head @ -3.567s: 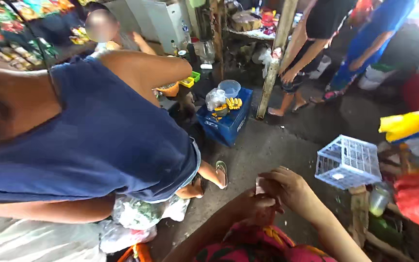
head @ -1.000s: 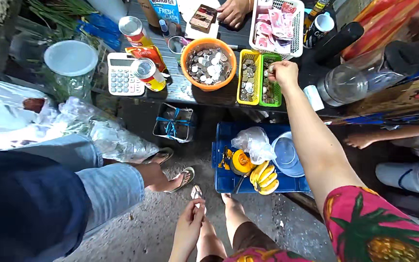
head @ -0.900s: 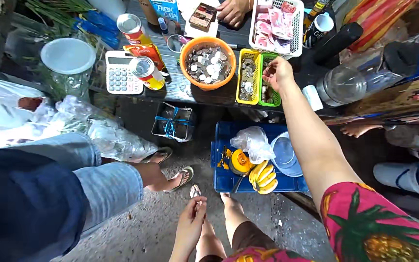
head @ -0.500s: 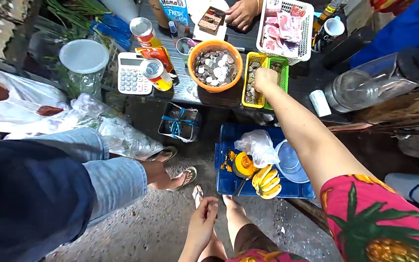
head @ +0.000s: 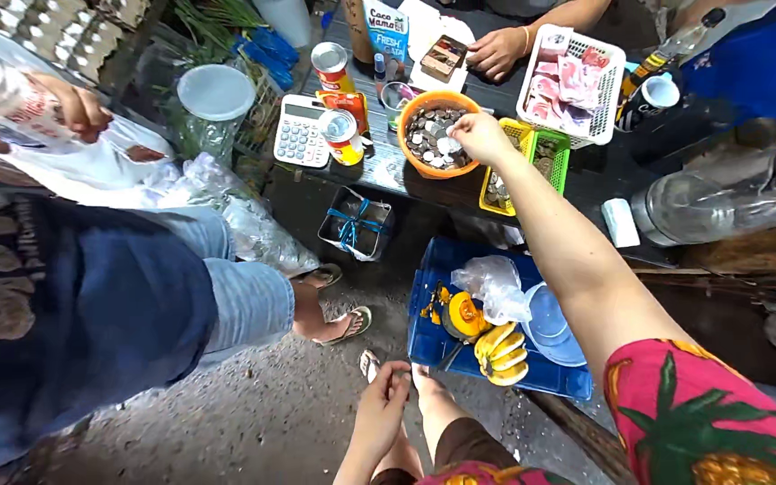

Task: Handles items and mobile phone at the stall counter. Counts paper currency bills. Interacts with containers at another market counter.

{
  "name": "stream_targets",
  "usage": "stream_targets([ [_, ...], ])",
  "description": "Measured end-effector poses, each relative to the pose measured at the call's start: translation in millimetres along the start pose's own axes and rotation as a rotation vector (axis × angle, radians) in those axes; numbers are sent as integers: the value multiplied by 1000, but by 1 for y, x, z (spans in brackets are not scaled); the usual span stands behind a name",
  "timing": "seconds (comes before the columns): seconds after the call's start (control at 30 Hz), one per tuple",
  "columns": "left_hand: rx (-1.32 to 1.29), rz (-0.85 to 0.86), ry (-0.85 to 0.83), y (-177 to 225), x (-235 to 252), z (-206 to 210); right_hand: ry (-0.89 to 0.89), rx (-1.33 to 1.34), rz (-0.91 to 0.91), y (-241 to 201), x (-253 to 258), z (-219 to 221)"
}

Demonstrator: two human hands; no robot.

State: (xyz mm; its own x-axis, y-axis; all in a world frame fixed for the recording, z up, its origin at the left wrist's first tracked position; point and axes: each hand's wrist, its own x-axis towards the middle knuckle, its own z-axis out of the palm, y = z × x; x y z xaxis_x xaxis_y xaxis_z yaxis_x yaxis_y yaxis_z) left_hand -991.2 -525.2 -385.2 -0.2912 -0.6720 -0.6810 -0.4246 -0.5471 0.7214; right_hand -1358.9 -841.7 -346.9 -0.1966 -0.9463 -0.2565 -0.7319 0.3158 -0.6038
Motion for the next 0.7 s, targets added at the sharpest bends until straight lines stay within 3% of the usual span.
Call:
stream_targets([
  [0.1,-32,-14,10,-4,-11,-5,-131,-486,25,-20,2,14],
  [0.23,-67,-34,38,-17,-30,-17,-192,-591,43,-25,12,19],
  [0.33,-104,-40,79,-29,-46,-28,-71,-422,73,-28,1,9],
  [0.43,-129,-39,120,-39,-73,-43,141,-82,43,-32,-37,9],
  [0.5,-154,-35,132,-45,-97,-55,126,208,-47,-42,-82,27],
  [0.53,-179,-32,141,-51,-111,-60,35,411,-88,-54,-111,50],
  [0.63,-371,-28,200,-77,-152,-73,-552,992,-38,-115,-223,136],
  [0.7,-682,-6,259,-100,-181,-78,-984,1005,19,-152,-295,203],
])
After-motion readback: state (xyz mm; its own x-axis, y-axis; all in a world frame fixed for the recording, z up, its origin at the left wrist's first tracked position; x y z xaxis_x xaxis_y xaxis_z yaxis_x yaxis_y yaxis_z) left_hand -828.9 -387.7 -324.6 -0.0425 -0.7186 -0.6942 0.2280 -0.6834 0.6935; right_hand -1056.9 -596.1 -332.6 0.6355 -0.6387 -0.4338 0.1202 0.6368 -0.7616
